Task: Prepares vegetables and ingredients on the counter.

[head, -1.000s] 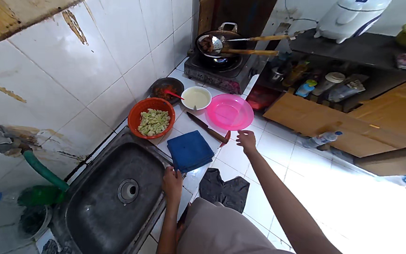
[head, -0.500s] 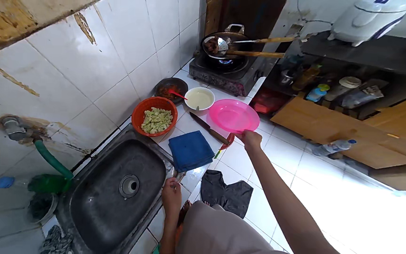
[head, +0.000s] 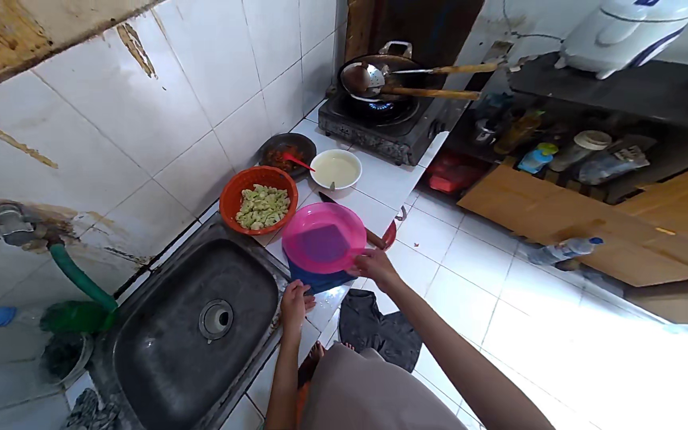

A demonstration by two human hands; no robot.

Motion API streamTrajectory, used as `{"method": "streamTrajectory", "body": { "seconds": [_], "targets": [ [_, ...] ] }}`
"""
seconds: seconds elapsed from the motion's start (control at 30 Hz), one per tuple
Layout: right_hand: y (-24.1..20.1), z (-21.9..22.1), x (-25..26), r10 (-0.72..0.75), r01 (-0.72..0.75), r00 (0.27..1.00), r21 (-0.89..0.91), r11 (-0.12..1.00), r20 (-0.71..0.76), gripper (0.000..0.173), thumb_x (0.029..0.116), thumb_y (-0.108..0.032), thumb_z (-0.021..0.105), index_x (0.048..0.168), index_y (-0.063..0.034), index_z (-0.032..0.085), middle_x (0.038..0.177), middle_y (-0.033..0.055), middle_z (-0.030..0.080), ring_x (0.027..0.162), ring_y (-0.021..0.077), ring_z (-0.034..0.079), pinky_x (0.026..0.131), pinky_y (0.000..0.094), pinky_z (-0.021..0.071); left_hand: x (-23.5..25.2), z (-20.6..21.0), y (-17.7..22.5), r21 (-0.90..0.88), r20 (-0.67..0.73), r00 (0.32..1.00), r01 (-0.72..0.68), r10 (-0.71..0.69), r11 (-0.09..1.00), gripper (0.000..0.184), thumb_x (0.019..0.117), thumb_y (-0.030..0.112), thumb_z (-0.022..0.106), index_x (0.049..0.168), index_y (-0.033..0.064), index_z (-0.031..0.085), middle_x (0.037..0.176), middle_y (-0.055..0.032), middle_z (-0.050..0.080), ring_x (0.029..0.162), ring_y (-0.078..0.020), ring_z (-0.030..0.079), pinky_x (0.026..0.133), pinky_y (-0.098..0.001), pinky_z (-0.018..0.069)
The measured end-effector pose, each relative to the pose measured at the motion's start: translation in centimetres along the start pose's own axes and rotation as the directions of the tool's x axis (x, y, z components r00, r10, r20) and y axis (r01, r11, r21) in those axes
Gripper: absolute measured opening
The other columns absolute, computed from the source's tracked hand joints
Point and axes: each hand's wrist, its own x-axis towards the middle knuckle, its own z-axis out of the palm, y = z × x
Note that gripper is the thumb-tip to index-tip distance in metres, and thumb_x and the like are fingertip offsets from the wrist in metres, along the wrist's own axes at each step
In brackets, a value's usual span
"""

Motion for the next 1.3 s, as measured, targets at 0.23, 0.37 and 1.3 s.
{"method": "streamTrajectory", "body": {
  "seconds": [0.23,0.37,1.3],
  "targets": [
    [-4.4,-3.8,5.0,-0.189,0.140,0.982,-0.577,0.805,-0.025,0.046,0.1106,-0.026,0.046,0.137,0.0103,0.055,0.126,0.0339,0.063,0.115,0.0440,0.065,0.102,0.0566,0.0483,1.5,1.0,0.6,-0.156,-0.082,0.997,-0.012,-0.001,0.988,0.039,0.1088,0.005,0.044,0.144,-0.0125,0.039,0.125,-0.0311,0.058,0.085,-0.0207,0.068,0.076,-0.0292,0.0562],
    [-8.7,-3.3,10.2,-0.178,0.162,0.978,-0.142,0.977,-0.111,0.045,0.1148,-0.019,0.031,0.144,0.0128,0.043,0.125,0.0312,0.061,0.100,0.0280,0.069,0.090,0.0371,0.0554,2.1,1.6,0.5,-0.193,-0.091,0.996,-0.012,-0.006,0.981,0.039,0.1069,0.003,0.048,0.141,-0.0137,0.040,0.120,-0.0301,0.059,0.082,-0.0188,0.068,0.074,-0.0277,0.0565],
    [-7.4,-5.1,14.9,-0.141,0.161,0.872,0.001,0.987,-0.470,0.028,0.1051,-0.016,0.059,0.108,0.0114,0.064,0.084,0.0137,0.071,0.066,0.0115,0.069,0.068,0.0283,0.0590,2.5,2.3,0.4,-0.166,-0.082,0.996,0.005,-0.018,0.986,0.035,0.1056,-0.001,0.048,0.137,-0.0148,0.043,0.118,-0.0294,0.060,0.079,-0.0170,0.067,0.072,-0.0270,0.0567]
  ]
}}
